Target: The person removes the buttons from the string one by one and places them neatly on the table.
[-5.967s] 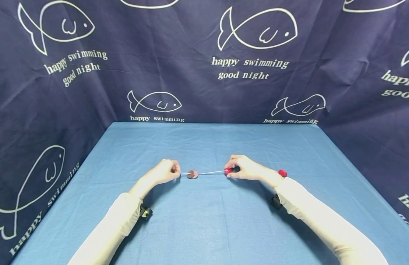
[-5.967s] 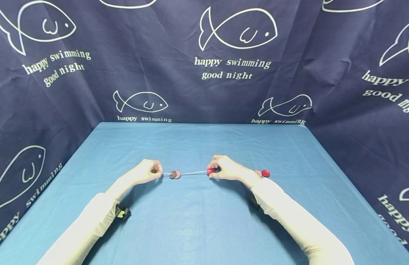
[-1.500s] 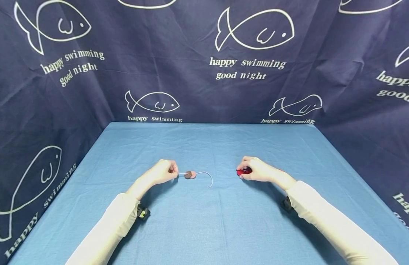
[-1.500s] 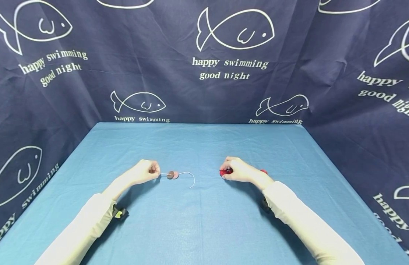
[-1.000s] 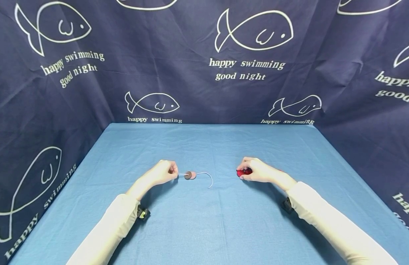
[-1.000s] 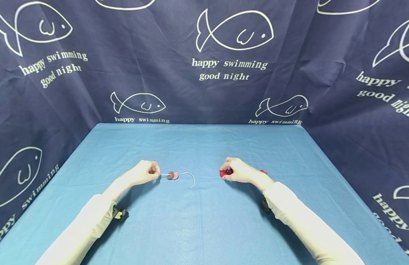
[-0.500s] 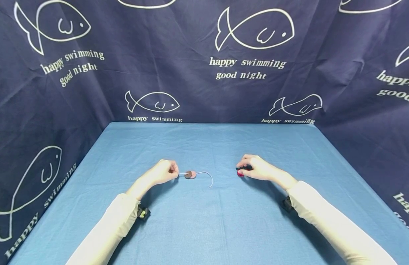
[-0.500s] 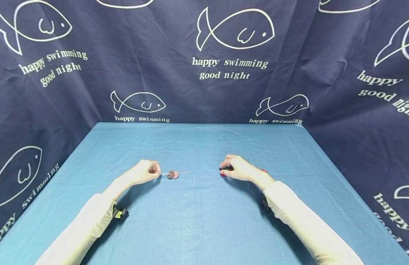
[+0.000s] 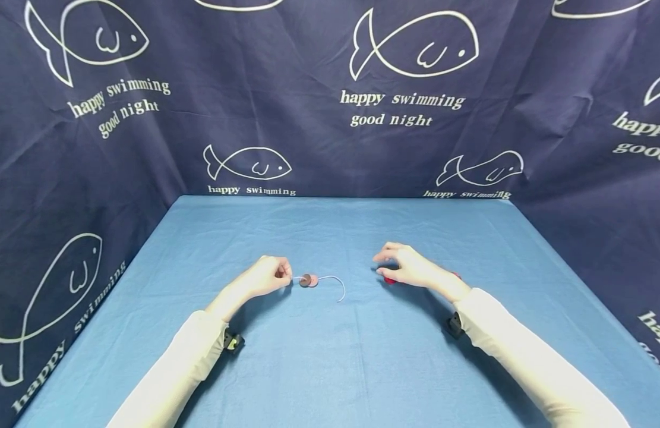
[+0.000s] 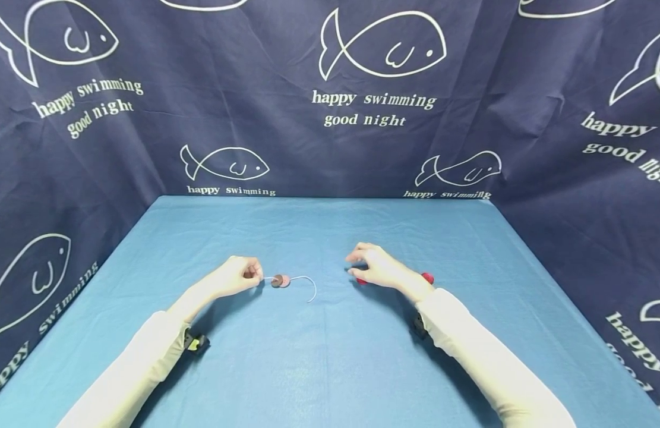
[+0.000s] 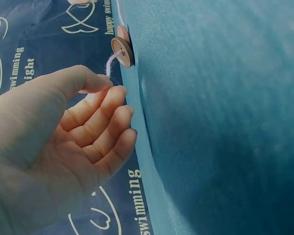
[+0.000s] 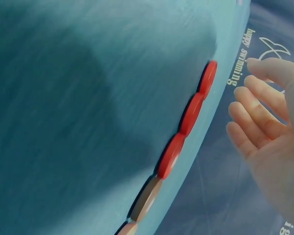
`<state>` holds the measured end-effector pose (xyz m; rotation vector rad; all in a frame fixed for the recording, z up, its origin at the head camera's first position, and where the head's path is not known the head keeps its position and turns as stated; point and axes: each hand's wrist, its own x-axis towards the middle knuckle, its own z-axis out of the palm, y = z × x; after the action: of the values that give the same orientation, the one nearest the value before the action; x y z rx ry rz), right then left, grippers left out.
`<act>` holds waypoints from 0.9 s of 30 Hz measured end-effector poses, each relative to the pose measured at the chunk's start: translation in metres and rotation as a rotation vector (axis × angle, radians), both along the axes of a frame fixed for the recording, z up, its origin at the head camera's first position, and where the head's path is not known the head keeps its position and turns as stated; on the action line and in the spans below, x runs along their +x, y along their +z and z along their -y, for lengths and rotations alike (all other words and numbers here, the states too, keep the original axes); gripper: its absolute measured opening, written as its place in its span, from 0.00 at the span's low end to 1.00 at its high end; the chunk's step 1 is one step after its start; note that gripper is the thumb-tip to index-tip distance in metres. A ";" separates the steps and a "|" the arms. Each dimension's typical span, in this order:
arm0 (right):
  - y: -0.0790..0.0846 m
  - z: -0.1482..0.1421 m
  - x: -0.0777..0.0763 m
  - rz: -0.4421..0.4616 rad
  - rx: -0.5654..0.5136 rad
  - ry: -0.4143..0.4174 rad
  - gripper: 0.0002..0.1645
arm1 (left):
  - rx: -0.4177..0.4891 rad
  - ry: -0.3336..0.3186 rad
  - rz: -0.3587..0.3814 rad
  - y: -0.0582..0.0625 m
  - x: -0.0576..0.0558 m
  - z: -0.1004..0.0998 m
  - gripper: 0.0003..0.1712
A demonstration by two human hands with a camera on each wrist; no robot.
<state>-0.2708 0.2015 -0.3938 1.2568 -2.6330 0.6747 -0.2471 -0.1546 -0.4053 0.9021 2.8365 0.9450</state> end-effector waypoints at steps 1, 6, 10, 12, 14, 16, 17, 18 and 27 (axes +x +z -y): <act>0.000 0.002 0.000 0.000 -0.003 0.002 0.13 | 0.001 -0.001 -0.002 0.000 0.000 0.000 0.03; 0.003 0.012 0.001 -0.008 -0.016 -0.001 0.15 | 0.001 0.001 0.000 0.000 0.001 0.000 0.04; 0.004 0.019 0.001 -0.019 -0.007 -0.029 0.16 | -0.001 0.004 0.003 0.000 0.002 0.000 0.04; 0.005 0.023 0.000 -0.019 -0.011 -0.038 0.17 | -0.002 0.002 0.000 0.001 0.002 -0.001 0.04; 0.004 0.026 0.000 -0.018 -0.019 -0.044 0.18 | -0.004 0.000 0.000 0.001 0.002 -0.001 0.03; 0.004 0.029 -0.002 -0.016 -0.028 -0.045 0.18 | -0.007 -0.006 0.001 0.001 0.002 -0.001 0.03; 0.003 0.031 -0.002 -0.015 -0.031 -0.043 0.18 | -0.007 -0.006 0.003 0.001 0.002 -0.001 0.03; 0.003 0.032 -0.002 -0.013 -0.031 -0.042 0.19 | -0.009 -0.004 0.008 0.001 0.002 -0.002 0.03; 0.003 0.043 -0.001 0.007 -0.028 -0.037 0.19 | -0.009 -0.015 0.014 0.000 0.001 -0.003 0.03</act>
<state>-0.2723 0.1585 -0.3912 1.1972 -2.6362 0.7093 -0.2459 -0.1520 -0.4057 0.9117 2.8160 0.9326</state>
